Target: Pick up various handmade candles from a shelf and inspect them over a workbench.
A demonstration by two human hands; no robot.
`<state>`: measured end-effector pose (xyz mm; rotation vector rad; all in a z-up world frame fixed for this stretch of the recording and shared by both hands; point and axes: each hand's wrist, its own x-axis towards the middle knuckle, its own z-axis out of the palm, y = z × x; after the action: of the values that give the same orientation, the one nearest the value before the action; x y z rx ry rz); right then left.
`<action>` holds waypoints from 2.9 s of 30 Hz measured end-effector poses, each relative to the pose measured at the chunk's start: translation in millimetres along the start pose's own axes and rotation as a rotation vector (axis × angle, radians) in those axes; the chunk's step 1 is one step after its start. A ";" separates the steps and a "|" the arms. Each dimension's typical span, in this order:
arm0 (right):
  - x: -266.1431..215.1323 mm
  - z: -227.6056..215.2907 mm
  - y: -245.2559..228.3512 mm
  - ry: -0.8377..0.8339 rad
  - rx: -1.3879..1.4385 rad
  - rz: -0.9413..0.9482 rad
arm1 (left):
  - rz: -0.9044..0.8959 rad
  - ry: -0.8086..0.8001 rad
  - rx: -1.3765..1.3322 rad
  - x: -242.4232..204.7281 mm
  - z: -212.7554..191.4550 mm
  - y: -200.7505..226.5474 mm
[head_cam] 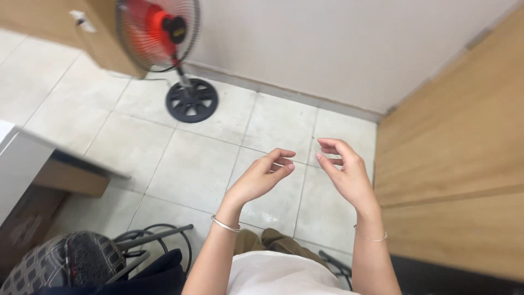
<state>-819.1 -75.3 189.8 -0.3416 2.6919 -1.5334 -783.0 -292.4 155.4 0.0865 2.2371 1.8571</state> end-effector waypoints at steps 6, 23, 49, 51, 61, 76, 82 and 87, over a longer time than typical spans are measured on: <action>106.7 57.0 -25.3 -0.258 0.051 -0.060 | -0.059 0.350 -0.097 10.7 -72.6 -4.8; 363.3 373.7 -215.5 -0.641 0.166 -0.442 | 0.087 0.864 -0.151 36.9 -443.6 -42.4; 712.6 862.1 -463.4 -1.011 0.199 -0.611 | -0.002 1.390 -0.209 113.2 -960.1 -140.5; 727.8 899.1 -476.5 -1.062 0.195 -0.554 | -0.149 1.398 -0.273 112.3 -995.3 -144.9; 804.2 1116.5 -591.0 -1.032 0.221 -0.546 | -0.038 1.356 -0.256 83.6 -1260.0 -194.1; 901.0 1429.8 -770.7 -1.026 0.245 -0.455 | -0.026 1.306 -0.252 37.3 -1639.3 -264.6; 971.5 1574.5 -866.0 -1.054 0.218 -0.433 | 0.000 1.330 -0.236 38.1 -1814.8 -292.5; 1023.4 1686.0 -950.6 -1.085 0.190 -0.512 | -0.027 1.415 -0.261 27.5 -1949.5 -291.6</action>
<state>-1431.3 -2177.3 219.1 -1.4230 1.6452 -1.1135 -1198.8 -2219.0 196.1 -1.7759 2.4746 2.5247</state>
